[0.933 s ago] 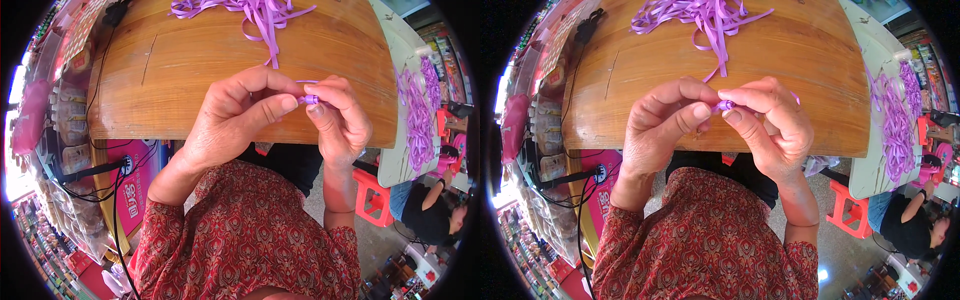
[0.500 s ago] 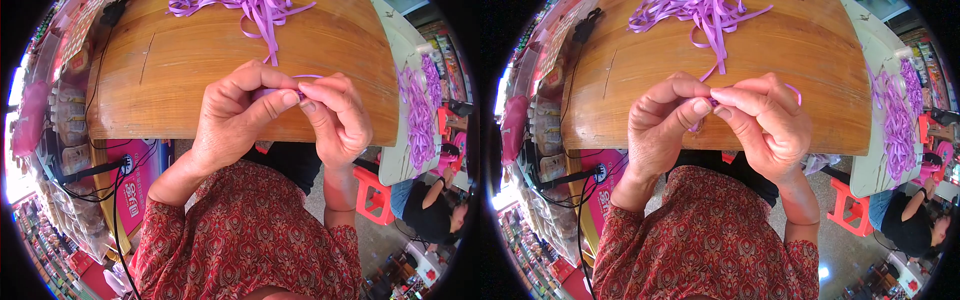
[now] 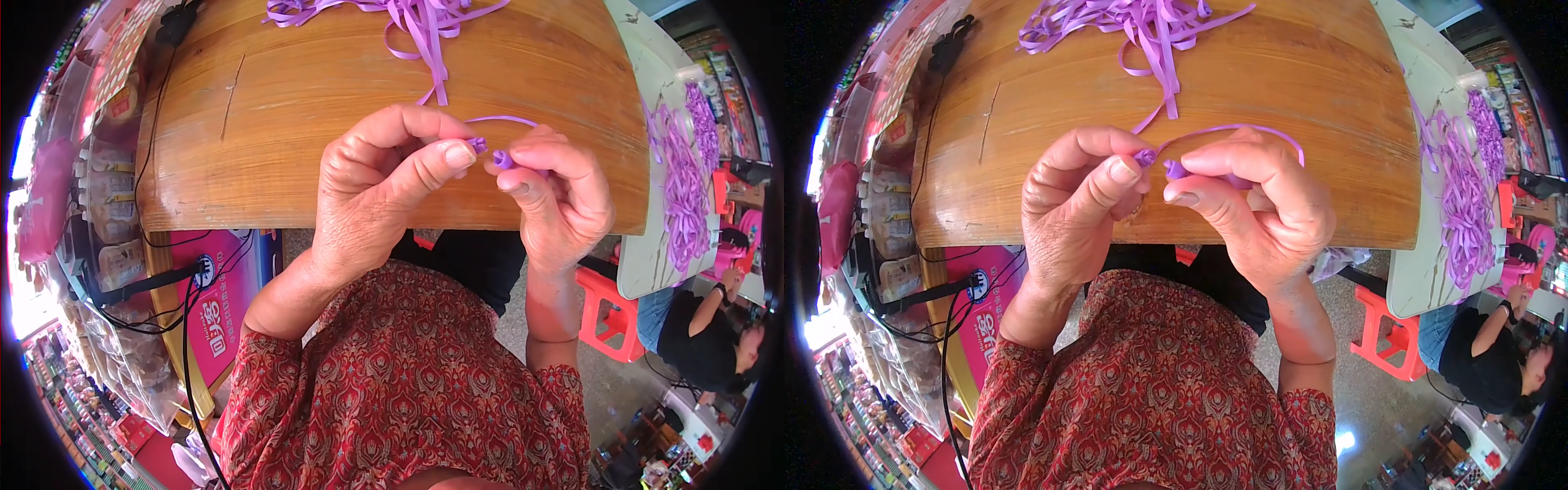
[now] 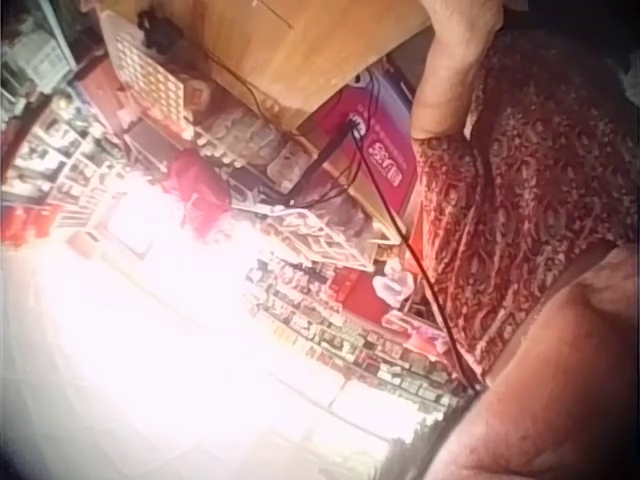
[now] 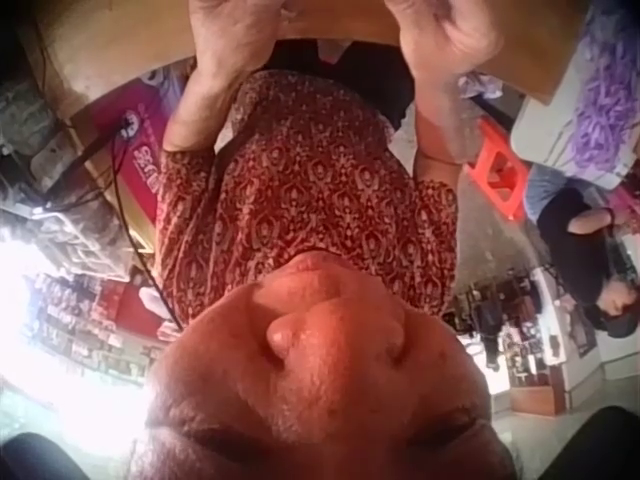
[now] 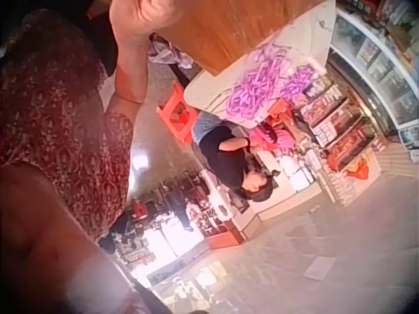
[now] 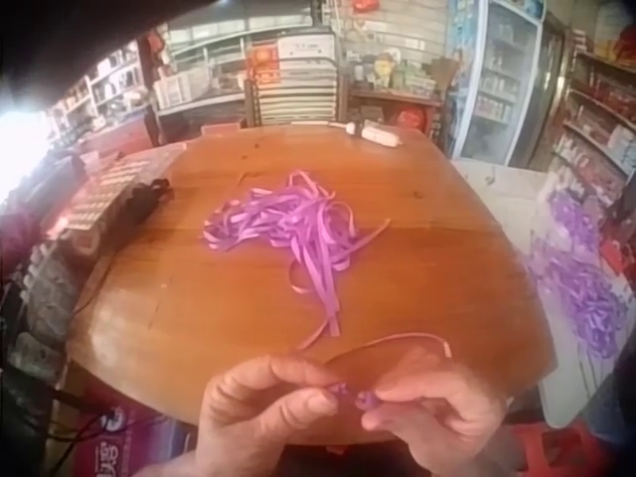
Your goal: The person rolls a purple ribbon into a small coil by hand and secures it with a knot, repeating the process with several more ribbons.
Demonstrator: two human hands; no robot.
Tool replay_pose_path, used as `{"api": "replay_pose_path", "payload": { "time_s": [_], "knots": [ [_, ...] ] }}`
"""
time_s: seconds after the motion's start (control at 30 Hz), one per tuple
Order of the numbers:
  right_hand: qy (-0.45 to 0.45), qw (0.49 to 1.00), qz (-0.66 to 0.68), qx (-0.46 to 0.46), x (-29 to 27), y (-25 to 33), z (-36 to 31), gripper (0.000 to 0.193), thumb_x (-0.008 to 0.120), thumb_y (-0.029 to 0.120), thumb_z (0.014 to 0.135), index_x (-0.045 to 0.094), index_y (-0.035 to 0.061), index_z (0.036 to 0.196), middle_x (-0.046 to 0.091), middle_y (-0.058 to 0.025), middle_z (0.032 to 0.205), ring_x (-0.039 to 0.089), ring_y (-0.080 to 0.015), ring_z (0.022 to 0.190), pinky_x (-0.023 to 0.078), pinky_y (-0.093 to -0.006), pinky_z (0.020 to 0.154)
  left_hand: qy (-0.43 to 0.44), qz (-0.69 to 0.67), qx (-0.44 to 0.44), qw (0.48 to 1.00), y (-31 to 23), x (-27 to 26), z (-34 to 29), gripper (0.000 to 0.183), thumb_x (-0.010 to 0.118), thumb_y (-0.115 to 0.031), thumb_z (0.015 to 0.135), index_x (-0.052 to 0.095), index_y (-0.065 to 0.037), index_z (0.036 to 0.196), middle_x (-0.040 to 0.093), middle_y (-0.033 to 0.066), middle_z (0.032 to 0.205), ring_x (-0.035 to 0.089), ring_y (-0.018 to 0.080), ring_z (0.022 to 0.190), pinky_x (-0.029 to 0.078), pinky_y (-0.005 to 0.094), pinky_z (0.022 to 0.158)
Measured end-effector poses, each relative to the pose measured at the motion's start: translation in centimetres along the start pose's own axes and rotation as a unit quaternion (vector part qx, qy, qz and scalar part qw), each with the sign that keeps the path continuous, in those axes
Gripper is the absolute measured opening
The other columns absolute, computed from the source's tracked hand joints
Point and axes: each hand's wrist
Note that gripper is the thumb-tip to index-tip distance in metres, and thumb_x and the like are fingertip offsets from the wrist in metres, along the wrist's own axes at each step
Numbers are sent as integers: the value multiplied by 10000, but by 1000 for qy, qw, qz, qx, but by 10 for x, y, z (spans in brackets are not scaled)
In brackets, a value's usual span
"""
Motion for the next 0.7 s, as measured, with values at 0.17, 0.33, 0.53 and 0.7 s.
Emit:
{"api": "replay_pose_path", "payload": {
  "time_s": [0.17,0.33,0.53,0.7],
  "knots": [
    [-20,999,-46,17,5,2,-3,220,696,-62,724,612,-35,926,627,-135,870,596,-181,777,479,-270,690,-7,-1,19,1000,6,-1,1,123,619,-54,853,608,2,963,606,30,844,518,66,667,371,197,547],
    [-31,995,-70,59,7,5,-3,220,685,-66,730,620,-30,937,618,-127,908,567,-185,824,454,-272,734,0,-14,32,999,10,-4,1,121,616,-40,850,602,6,961,591,35,878,515,76,668,396,200,563],
    [-41,992,-123,5,7,3,3,201,711,-46,715,655,-1,903,646,-110,825,614,-175,719,480,-258,633,0,-22,20,1000,10,0,0,116,647,-39,839,607,-11,943,572,-27,833,491,21,738,404,158,644],
    [-24,987,-158,-7,6,4,4,186,714,-18,708,676,19,885,645,-93,787,603,-178,681,450,-262,600,31,22,70,997,13,-4,-1,151,659,-1,814,611,-4,957,549,-7,871,485,40,761,408,174,669]
  ]
}}
Point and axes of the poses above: each hand's wrist, its own z-axis towards the middle knuckle, its own x-axis out of the palm, y = z × x
